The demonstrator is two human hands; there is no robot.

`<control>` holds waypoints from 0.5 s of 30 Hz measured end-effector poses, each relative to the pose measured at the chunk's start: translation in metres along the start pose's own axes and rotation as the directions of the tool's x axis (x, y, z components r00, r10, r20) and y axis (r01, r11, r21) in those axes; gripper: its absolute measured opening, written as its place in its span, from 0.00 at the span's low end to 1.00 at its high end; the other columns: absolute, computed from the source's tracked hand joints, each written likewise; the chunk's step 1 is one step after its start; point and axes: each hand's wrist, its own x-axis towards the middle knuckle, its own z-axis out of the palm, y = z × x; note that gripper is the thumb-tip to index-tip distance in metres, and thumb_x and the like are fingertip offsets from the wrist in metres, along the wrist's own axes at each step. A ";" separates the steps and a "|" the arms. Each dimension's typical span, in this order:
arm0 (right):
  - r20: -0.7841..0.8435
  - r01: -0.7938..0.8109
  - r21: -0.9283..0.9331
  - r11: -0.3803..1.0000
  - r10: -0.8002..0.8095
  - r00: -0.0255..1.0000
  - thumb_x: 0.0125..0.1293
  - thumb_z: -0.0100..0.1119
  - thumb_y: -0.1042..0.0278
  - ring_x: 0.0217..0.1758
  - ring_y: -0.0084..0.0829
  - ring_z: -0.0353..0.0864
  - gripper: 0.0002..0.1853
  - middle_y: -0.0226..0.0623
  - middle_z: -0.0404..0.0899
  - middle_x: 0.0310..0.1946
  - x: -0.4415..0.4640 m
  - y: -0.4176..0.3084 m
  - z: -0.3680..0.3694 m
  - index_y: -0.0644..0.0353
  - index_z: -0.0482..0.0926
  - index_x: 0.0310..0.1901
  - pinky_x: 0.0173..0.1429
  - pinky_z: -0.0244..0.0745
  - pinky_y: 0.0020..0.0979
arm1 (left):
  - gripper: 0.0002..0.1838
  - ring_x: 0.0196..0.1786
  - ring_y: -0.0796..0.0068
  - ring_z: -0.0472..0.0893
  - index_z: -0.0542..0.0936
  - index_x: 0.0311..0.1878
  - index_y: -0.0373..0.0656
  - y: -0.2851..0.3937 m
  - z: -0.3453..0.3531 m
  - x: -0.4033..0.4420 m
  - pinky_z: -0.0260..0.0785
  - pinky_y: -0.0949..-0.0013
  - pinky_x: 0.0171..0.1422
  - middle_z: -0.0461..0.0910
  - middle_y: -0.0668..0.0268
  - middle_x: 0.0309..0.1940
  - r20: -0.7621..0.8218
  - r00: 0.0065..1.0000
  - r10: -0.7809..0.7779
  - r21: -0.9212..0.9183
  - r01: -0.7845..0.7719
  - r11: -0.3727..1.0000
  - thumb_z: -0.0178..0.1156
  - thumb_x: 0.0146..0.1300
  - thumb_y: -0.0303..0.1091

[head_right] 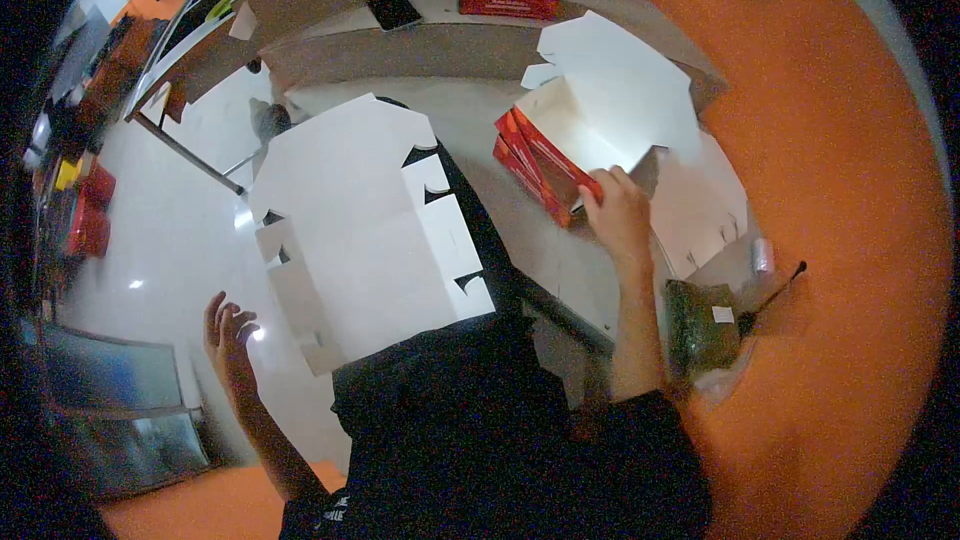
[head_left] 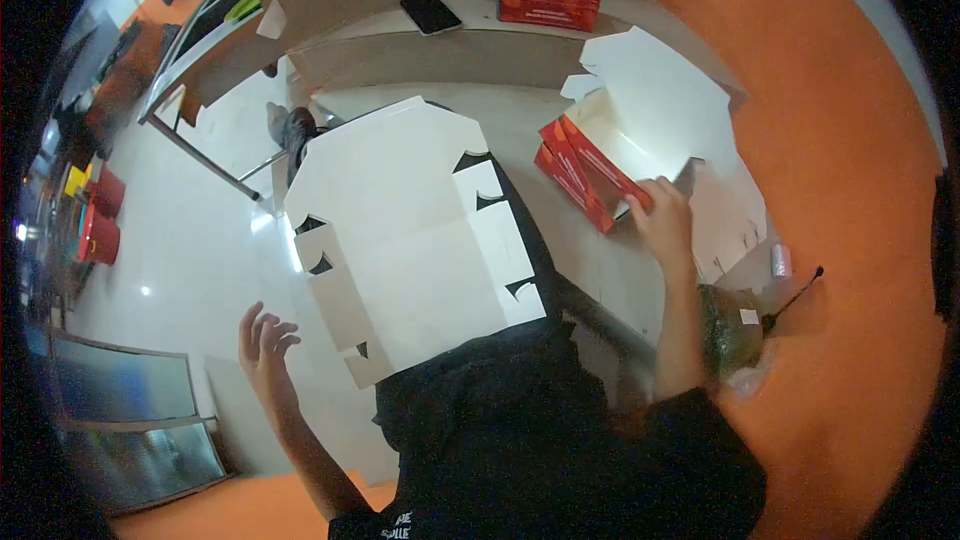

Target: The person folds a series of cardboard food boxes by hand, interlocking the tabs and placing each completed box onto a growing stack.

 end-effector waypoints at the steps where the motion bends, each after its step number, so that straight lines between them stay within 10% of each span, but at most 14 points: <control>1: 0.004 0.031 -0.002 1.000 -0.031 1.000 0.57 0.63 0.64 0.37 0.45 0.79 0.12 0.41 0.76 0.36 0.002 0.004 0.009 0.60 0.79 0.41 0.43 0.73 0.40 | 0.22 0.40 0.72 0.79 0.69 0.58 0.34 -0.002 -0.001 -0.001 0.71 0.71 0.40 0.72 0.63 0.40 0.001 1.000 0.006 -0.001 -0.006 1.000 0.56 0.64 0.34; 6: -0.225 0.036 -0.087 0.996 -0.054 0.973 0.55 0.66 0.66 0.37 0.42 0.81 0.18 0.40 0.77 0.42 -0.002 -0.026 0.005 0.61 0.77 0.46 0.43 0.76 0.37 | 0.18 0.41 0.74 0.79 0.71 0.56 0.35 -0.021 0.001 -0.008 0.71 0.73 0.39 0.74 0.65 0.40 0.057 0.996 0.061 0.108 -0.067 0.992 0.56 0.64 0.29; 9: -0.176 -0.115 0.221 0.968 0.156 0.972 0.59 0.63 0.59 0.44 0.44 0.80 0.18 0.44 0.77 0.42 -0.019 -0.045 0.018 0.61 0.78 0.46 0.47 0.74 0.39 | 0.18 0.40 0.75 0.79 0.71 0.56 0.35 -0.042 0.008 -0.014 0.71 0.74 0.38 0.75 0.64 0.40 0.105 0.993 0.063 0.184 -0.082 0.979 0.57 0.63 0.24; 13: 0.371 -0.143 0.417 0.898 -0.024 0.929 0.57 0.66 0.58 0.36 0.47 0.82 0.19 0.47 0.81 0.34 -0.057 -0.098 0.066 0.63 0.76 0.44 0.38 0.74 0.42 | 0.19 0.39 0.75 0.80 0.71 0.56 0.34 -0.047 0.020 -0.028 0.71 0.74 0.37 0.76 0.63 0.42 0.169 0.985 0.029 0.262 -0.073 0.962 0.58 0.61 0.22; 15: 0.349 -0.189 0.484 0.855 0.010 0.937 0.57 0.66 0.59 0.36 0.49 0.81 0.19 0.48 0.81 0.33 -0.059 -0.105 0.083 0.62 0.75 0.45 0.38 0.75 0.44 | 0.20 0.38 0.75 0.80 0.70 0.57 0.34 -0.051 0.026 -0.031 0.71 0.75 0.36 0.76 0.62 0.42 0.150 0.987 0.061 0.240 -0.096 0.966 0.59 0.61 0.21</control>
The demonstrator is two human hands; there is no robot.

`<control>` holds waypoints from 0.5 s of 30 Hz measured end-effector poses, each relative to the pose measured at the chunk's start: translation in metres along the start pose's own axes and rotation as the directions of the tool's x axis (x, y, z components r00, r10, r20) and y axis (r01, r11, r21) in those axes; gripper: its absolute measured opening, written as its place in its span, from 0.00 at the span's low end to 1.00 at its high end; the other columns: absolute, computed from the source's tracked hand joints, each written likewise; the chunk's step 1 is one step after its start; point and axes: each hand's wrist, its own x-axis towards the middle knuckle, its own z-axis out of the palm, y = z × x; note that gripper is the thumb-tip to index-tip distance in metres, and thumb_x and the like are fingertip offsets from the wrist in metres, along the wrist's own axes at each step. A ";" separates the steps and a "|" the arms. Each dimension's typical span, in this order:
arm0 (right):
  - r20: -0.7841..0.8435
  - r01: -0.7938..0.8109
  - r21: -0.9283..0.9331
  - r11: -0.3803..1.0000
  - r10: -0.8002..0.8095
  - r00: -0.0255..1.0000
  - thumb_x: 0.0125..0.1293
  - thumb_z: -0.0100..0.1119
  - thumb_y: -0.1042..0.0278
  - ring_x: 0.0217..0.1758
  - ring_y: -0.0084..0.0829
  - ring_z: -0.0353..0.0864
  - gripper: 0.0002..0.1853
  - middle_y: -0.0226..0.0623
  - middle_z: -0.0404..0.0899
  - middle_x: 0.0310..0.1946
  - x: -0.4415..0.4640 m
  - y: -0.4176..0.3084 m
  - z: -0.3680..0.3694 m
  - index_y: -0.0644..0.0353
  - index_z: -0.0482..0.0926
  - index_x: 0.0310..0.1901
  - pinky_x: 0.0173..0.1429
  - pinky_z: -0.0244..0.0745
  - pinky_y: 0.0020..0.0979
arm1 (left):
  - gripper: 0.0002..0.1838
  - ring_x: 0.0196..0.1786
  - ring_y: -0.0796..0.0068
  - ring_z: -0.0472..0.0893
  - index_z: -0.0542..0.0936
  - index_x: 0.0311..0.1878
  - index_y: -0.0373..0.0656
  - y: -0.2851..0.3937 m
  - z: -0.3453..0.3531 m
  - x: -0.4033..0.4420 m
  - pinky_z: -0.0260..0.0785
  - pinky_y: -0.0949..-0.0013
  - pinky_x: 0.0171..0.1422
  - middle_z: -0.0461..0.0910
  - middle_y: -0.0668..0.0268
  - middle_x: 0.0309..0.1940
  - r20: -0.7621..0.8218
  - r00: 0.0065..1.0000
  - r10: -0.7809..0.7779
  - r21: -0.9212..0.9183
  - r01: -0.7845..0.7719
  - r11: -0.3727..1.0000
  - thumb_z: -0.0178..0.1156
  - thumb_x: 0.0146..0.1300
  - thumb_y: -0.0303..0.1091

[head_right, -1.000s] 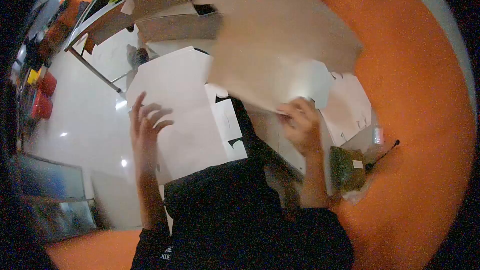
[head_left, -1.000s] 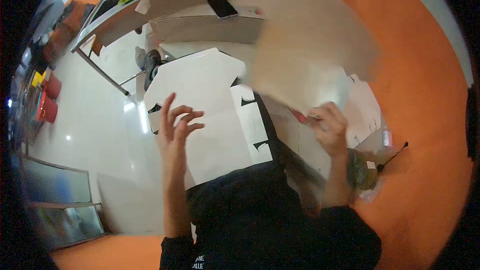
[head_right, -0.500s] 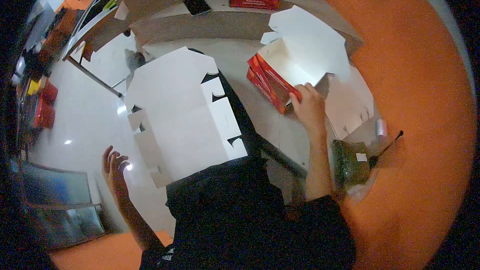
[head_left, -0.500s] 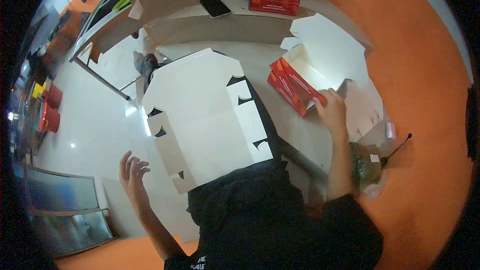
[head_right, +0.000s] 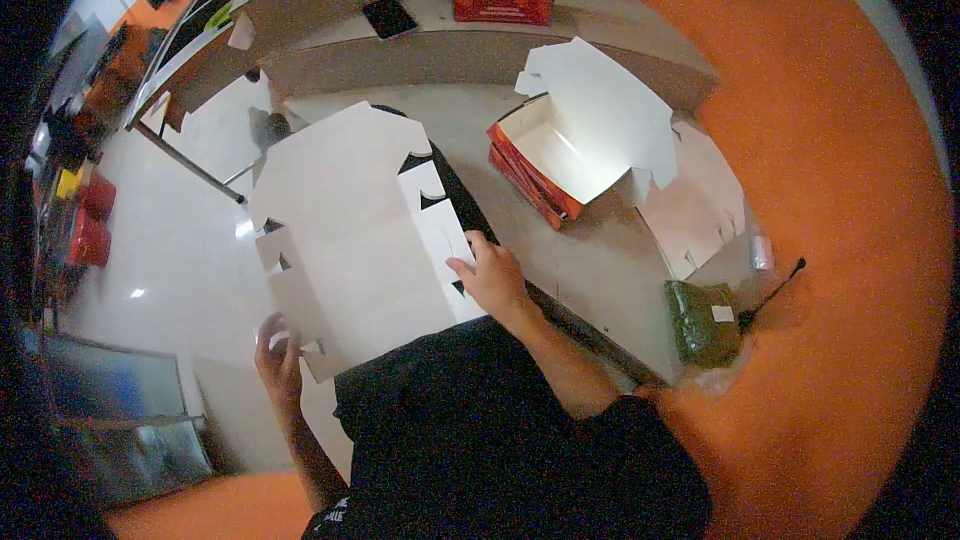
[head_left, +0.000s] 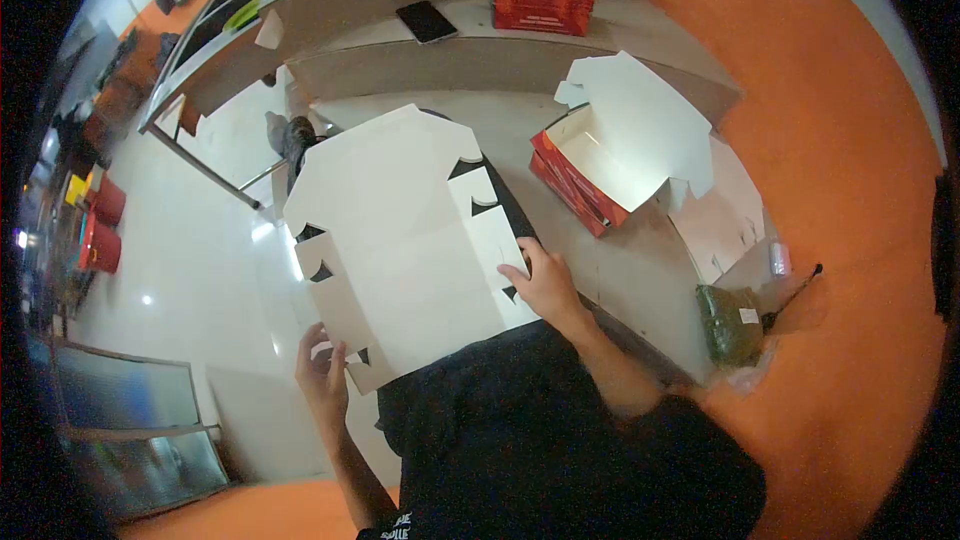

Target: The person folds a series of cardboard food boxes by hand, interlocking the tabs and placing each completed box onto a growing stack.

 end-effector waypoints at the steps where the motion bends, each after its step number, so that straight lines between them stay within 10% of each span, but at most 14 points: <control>1: -0.005 -0.007 0.043 0.999 0.008 1.000 0.57 0.66 0.59 0.36 0.50 0.81 0.19 0.48 0.81 0.32 -0.001 -0.002 0.005 0.62 0.74 0.45 0.38 0.75 0.44 | 0.20 0.38 0.75 0.80 0.70 0.57 0.34 -0.003 0.000 -0.005 0.71 0.75 0.35 0.76 0.62 0.42 -0.022 1.000 0.003 -0.008 -0.004 1.000 0.59 0.60 0.21; 10: -0.347 0.283 -0.219 0.934 -0.346 0.872 0.61 0.61 0.69 0.45 0.48 0.78 0.13 0.48 0.79 0.39 -0.013 -0.007 0.009 0.62 0.74 0.46 0.47 0.73 0.40 | 0.24 0.36 0.72 0.82 0.70 0.57 0.35 0.003 0.006 -0.003 0.75 0.74 0.36 0.75 0.62 0.40 -0.071 0.997 -0.007 0.058 0.011 0.998 0.63 0.57 0.21; 13: -0.419 0.451 -0.068 0.890 -0.435 0.797 0.60 0.62 0.72 0.40 0.41 0.80 0.13 0.44 0.80 0.36 -0.016 -0.017 0.004 0.63 0.74 0.45 0.45 0.74 0.37 | 0.22 0.42 0.69 0.81 0.72 0.56 0.35 0.012 0.009 -0.003 0.77 0.70 0.40 0.75 0.61 0.43 -0.089 0.996 0.024 0.157 -0.010 0.988 0.63 0.58 0.24; 15: -0.259 0.208 0.416 0.886 -0.104 0.960 0.62 0.62 0.70 0.37 0.27 0.80 0.12 0.38 0.81 0.34 -0.025 -0.020 -0.006 0.64 0.74 0.44 0.42 0.74 0.29 | 0.21 0.46 0.68 0.80 0.72 0.55 0.35 0.015 0.011 -0.002 0.77 0.69 0.43 0.75 0.60 0.45 -0.106 0.988 0.110 0.293 -0.075 0.953 0.63 0.58 0.25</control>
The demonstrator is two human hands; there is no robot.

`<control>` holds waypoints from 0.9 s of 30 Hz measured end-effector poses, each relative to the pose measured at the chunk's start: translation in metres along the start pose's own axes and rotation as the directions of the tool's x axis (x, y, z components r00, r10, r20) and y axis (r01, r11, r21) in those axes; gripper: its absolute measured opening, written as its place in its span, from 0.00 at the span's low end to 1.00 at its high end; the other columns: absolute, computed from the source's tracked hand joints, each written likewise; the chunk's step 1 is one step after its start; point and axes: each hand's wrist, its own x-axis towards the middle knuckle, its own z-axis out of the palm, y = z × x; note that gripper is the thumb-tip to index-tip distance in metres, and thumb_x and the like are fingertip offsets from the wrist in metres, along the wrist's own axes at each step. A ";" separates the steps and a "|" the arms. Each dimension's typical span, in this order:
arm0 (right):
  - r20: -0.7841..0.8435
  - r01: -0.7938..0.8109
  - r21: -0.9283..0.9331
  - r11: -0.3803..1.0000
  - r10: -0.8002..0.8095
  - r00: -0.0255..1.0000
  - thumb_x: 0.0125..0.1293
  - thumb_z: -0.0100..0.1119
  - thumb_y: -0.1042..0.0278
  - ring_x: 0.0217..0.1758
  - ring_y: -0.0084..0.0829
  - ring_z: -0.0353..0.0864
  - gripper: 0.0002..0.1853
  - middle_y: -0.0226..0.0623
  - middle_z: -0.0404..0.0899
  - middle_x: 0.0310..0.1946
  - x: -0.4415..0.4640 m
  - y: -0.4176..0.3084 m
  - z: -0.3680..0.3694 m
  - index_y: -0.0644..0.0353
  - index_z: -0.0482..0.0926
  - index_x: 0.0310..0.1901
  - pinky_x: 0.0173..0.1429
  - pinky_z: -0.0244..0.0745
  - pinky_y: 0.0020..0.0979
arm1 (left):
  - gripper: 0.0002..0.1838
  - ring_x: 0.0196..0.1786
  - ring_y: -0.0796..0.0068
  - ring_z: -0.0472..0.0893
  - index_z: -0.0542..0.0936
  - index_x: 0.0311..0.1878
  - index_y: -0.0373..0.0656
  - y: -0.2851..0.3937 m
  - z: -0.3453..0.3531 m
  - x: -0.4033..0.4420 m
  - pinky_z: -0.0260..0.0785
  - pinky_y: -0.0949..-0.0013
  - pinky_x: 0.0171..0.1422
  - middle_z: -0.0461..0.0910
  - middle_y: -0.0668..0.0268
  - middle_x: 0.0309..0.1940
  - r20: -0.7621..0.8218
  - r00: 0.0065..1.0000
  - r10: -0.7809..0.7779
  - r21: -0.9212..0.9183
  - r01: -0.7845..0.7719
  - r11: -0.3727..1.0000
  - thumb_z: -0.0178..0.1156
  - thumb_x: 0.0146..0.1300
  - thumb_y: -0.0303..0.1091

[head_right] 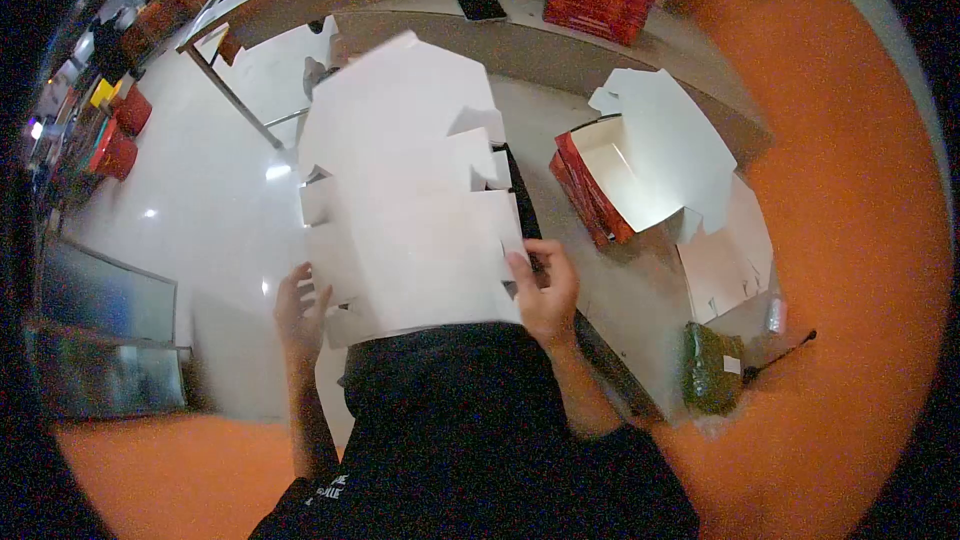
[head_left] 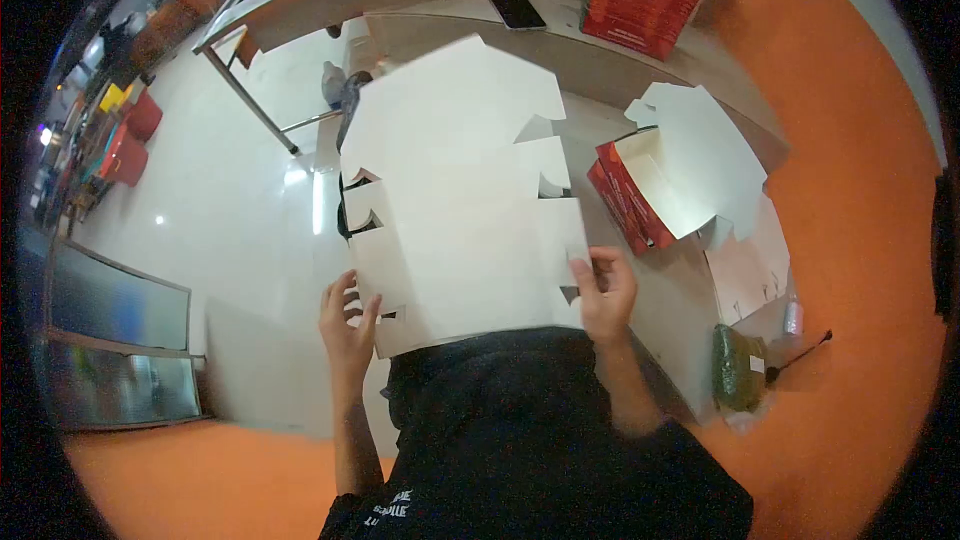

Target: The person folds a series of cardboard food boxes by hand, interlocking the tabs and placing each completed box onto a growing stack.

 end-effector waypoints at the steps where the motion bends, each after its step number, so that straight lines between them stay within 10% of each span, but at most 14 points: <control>1: 0.038 -0.064 0.143 0.988 0.059 0.998 0.62 0.62 0.69 0.36 0.24 0.79 0.12 0.37 0.81 0.34 0.003 -0.010 -0.006 0.64 0.74 0.44 0.42 0.74 0.27 | 0.20 0.49 0.67 0.78 0.73 0.55 0.35 -0.004 0.000 0.002 0.76 0.68 0.44 0.74 0.59 0.49 -0.004 0.999 0.042 -0.046 -0.042 0.998 0.62 0.59 0.26; 4: 0.125 -0.171 0.372 0.913 0.133 0.983 0.63 0.61 0.68 0.36 0.20 0.78 0.13 0.35 0.81 0.35 0.013 -0.017 -0.014 0.64 0.72 0.45 0.42 0.74 0.23 | 0.16 0.44 0.70 0.79 0.74 0.52 0.34 -0.003 -0.004 0.008 0.75 0.70 0.46 0.76 0.60 0.45 -0.114 0.977 0.182 -0.034 -0.187 0.982 0.61 0.60 0.25; 10: 0.299 -0.350 0.519 0.780 0.218 0.929 0.69 0.53 0.56 0.52 0.30 0.75 0.23 0.42 0.76 0.51 0.018 -0.015 -0.005 0.64 0.68 0.57 0.54 0.72 0.31 | 0.07 0.38 0.79 0.78 0.75 0.41 0.33 0.026 -0.019 0.009 0.72 0.74 0.47 0.77 0.66 0.34 -0.147 0.987 -0.066 -0.483 -0.014 0.876 0.60 0.60 0.21; 12: 0.486 -0.563 0.630 0.535 0.293 0.823 0.70 0.48 0.48 0.58 0.34 0.72 0.28 0.43 0.72 0.56 0.018 -0.015 -0.002 0.63 0.65 0.62 0.59 0.70 0.35 | 0.06 0.38 0.80 0.77 0.75 0.40 0.33 0.028 -0.013 0.006 0.71 0.76 0.45 0.77 0.66 0.34 -0.109 0.991 -0.072 -0.440 0.017 0.898 0.59 0.59 0.19; 16: 0.599 -0.721 0.519 0.460 0.405 0.690 0.71 0.41 0.41 0.61 0.35 0.71 0.34 0.42 0.70 0.60 0.031 -0.022 0.016 0.64 0.61 0.66 0.63 0.67 0.35 | 0.10 0.41 0.68 0.81 0.76 0.41 0.34 0.026 0.015 -0.003 0.73 0.70 0.47 0.79 0.59 0.36 -0.104 0.976 0.191 -0.160 -0.206 0.966 0.63 0.54 0.22; 19: 0.634 -0.527 0.253 0.811 0.272 0.723 0.68 0.53 0.54 0.54 0.32 0.75 0.28 0.41 0.74 0.54 0.030 -0.001 0.036 0.65 0.64 0.62 0.57 0.72 0.32 | 0.15 0.47 0.57 0.78 0.77 0.43 0.36 0.021 0.037 -0.010 0.70 0.61 0.51 0.77 0.56 0.43 0.013 0.983 0.181 -0.043 -0.181 0.983 0.67 0.54 0.33; 22: 0.550 -0.289 0.008 0.957 0.238 0.801 0.60 0.64 0.66 0.47 0.28 0.79 0.21 0.38 0.79 0.45 0.029 0.026 0.052 0.67 0.72 0.52 0.51 0.74 0.29 | 0.20 0.52 0.57 0.76 0.78 0.48 0.37 0.037 0.046 -0.014 0.68 0.60 0.56 0.77 0.56 0.46 0.137 0.879 0.457 0.430 -0.469 0.772 0.68 0.54 0.37; 27: 0.519 -0.262 -0.035 0.964 0.242 0.820 0.61 0.64 0.65 0.43 0.25 0.79 0.20 0.38 0.80 0.41 0.035 0.007 0.044 0.67 0.74 0.50 0.49 0.75 0.28 | 0.20 0.43 0.61 0.78 0.77 0.50 0.37 0.049 0.051 -0.002 0.70 0.62 0.46 0.77 0.57 0.42 0.177 0.942 0.284 0.173 -0.314 0.934 0.66 0.57 0.36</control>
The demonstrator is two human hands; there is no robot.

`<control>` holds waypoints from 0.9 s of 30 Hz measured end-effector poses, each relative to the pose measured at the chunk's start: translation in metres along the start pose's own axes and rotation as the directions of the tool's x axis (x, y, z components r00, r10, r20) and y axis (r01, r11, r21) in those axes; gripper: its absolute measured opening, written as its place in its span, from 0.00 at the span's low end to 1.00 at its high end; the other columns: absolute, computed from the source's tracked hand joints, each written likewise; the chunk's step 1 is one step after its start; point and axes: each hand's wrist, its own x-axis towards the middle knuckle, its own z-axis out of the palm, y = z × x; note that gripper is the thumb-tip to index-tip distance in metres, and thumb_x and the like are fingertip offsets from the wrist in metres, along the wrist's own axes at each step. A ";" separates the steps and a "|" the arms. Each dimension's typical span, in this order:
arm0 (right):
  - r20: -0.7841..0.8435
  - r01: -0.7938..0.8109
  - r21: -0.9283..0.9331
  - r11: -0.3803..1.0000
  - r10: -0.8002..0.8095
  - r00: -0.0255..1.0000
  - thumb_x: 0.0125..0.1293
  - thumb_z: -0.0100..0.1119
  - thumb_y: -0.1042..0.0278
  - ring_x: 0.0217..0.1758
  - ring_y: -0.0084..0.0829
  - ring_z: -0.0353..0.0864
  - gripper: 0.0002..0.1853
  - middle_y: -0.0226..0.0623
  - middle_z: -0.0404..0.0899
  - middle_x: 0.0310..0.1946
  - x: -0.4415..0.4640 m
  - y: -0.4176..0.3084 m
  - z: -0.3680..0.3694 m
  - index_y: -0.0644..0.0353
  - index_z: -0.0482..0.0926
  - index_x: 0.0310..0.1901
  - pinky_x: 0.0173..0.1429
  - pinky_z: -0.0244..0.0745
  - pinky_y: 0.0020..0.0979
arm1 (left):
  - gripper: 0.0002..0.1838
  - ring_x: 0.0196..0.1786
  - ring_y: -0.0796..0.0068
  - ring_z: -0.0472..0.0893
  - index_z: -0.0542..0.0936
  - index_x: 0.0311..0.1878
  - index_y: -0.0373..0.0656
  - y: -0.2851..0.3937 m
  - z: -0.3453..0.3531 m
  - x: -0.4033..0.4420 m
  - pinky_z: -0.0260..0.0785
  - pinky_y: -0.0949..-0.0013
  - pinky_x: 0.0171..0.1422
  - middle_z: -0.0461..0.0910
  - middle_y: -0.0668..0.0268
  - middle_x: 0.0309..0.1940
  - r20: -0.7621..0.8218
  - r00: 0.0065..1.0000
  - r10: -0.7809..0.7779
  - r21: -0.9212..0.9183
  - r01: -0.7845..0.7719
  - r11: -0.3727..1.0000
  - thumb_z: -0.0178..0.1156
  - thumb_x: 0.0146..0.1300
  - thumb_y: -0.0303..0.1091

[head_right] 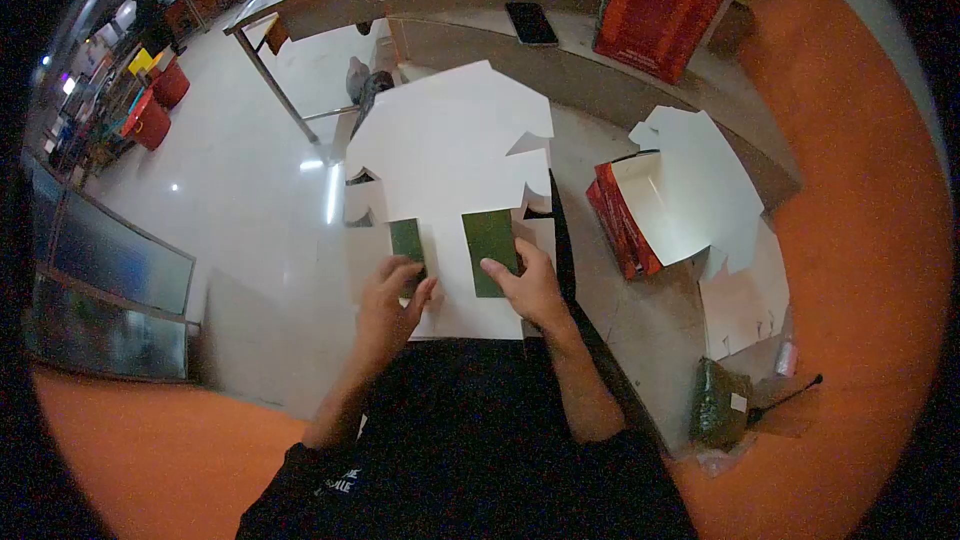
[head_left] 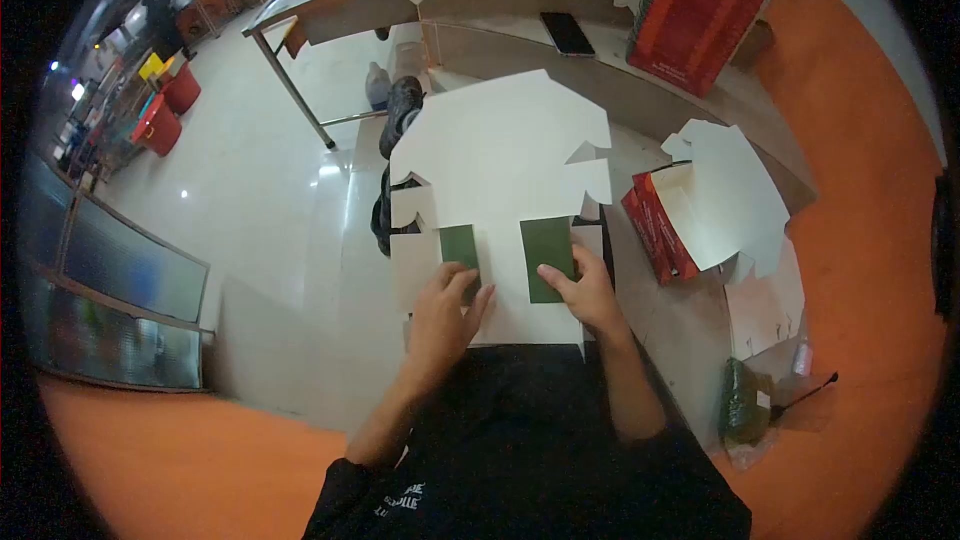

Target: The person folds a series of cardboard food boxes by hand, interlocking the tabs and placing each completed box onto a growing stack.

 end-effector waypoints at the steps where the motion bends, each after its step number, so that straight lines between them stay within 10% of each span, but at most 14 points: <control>1: 0.022 0.035 0.041 0.999 -0.035 0.999 0.61 0.64 0.65 0.44 0.25 0.78 0.20 0.38 0.80 0.41 -0.003 -0.010 0.000 0.67 0.74 0.50 0.49 0.75 0.28 | 0.19 0.40 0.65 0.79 0.77 0.50 0.36 0.022 -0.012 0.010 0.70 0.65 0.42 0.77 0.58 0.40 0.021 0.994 -0.110 -0.171 0.112 0.979 0.65 0.58 0.35; 8: -0.114 0.130 0.178 0.975 -0.111 0.987 0.70 0.52 0.53 0.49 0.29 0.76 0.21 0.42 0.77 0.45 -0.011 -0.040 0.005 0.66 0.73 0.51 0.55 0.72 0.31 | 0.13 0.36 0.80 0.79 0.75 0.49 0.32 0.045 -0.002 0.053 0.72 0.77 0.36 0.79 0.62 0.37 0.115 0.984 -0.133 -0.779 0.172 0.603 0.59 0.63 0.27; 12: -0.159 0.529 0.420 0.737 -0.514 0.843 0.63 0.60 0.50 0.57 0.41 0.73 0.25 0.49 0.71 0.56 -0.038 -0.046 -0.009 0.63 0.72 0.52 0.57 0.71 0.41 | 0.13 0.40 0.77 0.80 0.72 0.51 0.31 0.049 -0.025 0.069 0.73 0.77 0.40 0.80 0.60 0.39 -0.017 0.969 -0.248 -0.866 0.109 0.487 0.57 0.64 0.25; 19: 0.128 0.746 -0.500 0.441 -0.814 0.567 0.45 0.73 0.67 0.56 0.47 0.73 0.24 0.44 0.72 0.56 -0.038 -0.079 -0.013 0.56 0.79 0.47 0.56 0.72 0.42 | 0.10 0.44 0.71 0.81 0.68 0.47 0.35 0.065 -0.047 0.076 0.78 0.70 0.45 0.79 0.57 0.43 -0.047 0.966 -0.253 -0.950 0.035 0.309 0.55 0.64 0.22; 27: -0.213 0.519 -0.498 0.695 -0.678 0.704 0.46 0.74 0.74 0.38 0.35 0.82 0.21 0.41 0.77 0.44 -0.038 -0.080 0.006 0.58 0.80 0.44 0.43 0.80 0.30 | 0.13 0.46 0.72 0.79 0.69 0.52 0.32 0.080 -0.024 0.045 0.74 0.69 0.52 0.76 0.60 0.46 0.094 0.991 -0.091 -0.888 0.125 0.442 0.53 0.64 0.21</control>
